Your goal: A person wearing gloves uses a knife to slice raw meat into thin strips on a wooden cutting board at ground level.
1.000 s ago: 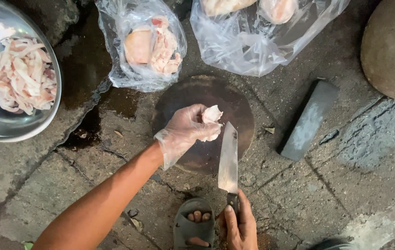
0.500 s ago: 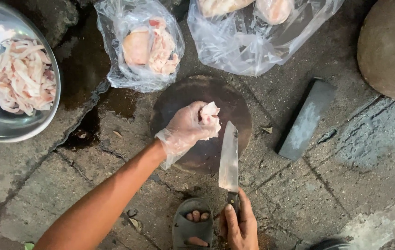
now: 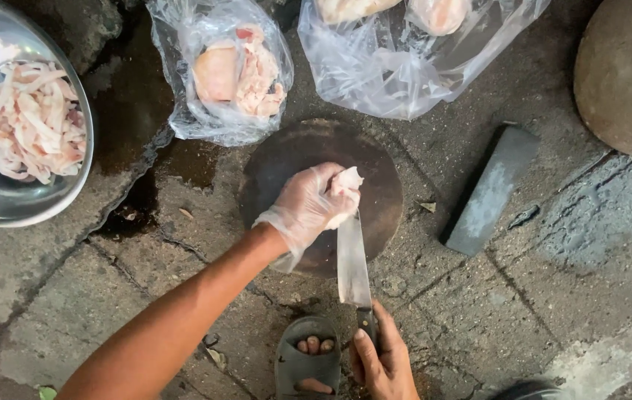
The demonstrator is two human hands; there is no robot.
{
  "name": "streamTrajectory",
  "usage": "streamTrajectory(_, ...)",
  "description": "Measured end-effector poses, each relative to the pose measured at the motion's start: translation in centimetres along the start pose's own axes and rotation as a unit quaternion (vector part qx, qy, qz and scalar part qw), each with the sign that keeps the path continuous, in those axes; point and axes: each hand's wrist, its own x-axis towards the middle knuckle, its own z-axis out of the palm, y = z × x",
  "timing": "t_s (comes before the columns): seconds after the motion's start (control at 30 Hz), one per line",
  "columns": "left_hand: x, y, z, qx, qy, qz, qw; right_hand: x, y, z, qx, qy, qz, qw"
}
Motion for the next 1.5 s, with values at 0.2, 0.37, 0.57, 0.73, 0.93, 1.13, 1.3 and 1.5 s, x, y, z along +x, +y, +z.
streamTrajectory(0.2,0.3,0.6,-0.4,0.027,0.078,-0.004,0.997,-0.4,-0.7,-0.5,-0.005,-0.004,0.008,1.0)
streamTrajectory(0.37,0.8,0.7,-0.9,-0.188,0.077,-0.021,0.979,-1.1,-1.1,0.4,-0.006,0.019,0.037,0.999)
streamTrajectory(0.57,-0.5,2.4,-2.0,0.403,0.086,0.002,0.911,-0.7,-0.9,0.5,0.033,0.02,-0.084,0.996)
streamTrajectory(0.73,-1.3,3.6,-3.0,0.303,0.074,-0.009,0.95,0.0,-1.3,-0.4,-0.047,0.012,-0.013,0.999)
streamTrajectory(0.93,-0.8,4.7,-3.2,0.199,0.077,-0.096,0.972,1.0,-1.5,1.1,-0.065,-0.013,0.089,0.994)
streamTrajectory(1.13,1.0,1.1,-2.9,0.331,0.147,0.125,0.924,1.4,-0.7,1.5,-0.037,-0.033,0.045,0.998)
streamTrajectory(1.3,0.4,4.7,-4.4,0.261,0.13,-0.002,0.957,1.7,0.1,1.7,-0.091,0.004,0.084,0.992)
streamTrajectory(1.5,3.7,1.3,-6.7,0.097,0.226,0.152,0.957,0.4,-1.3,3.3,-0.043,0.04,0.096,0.994)
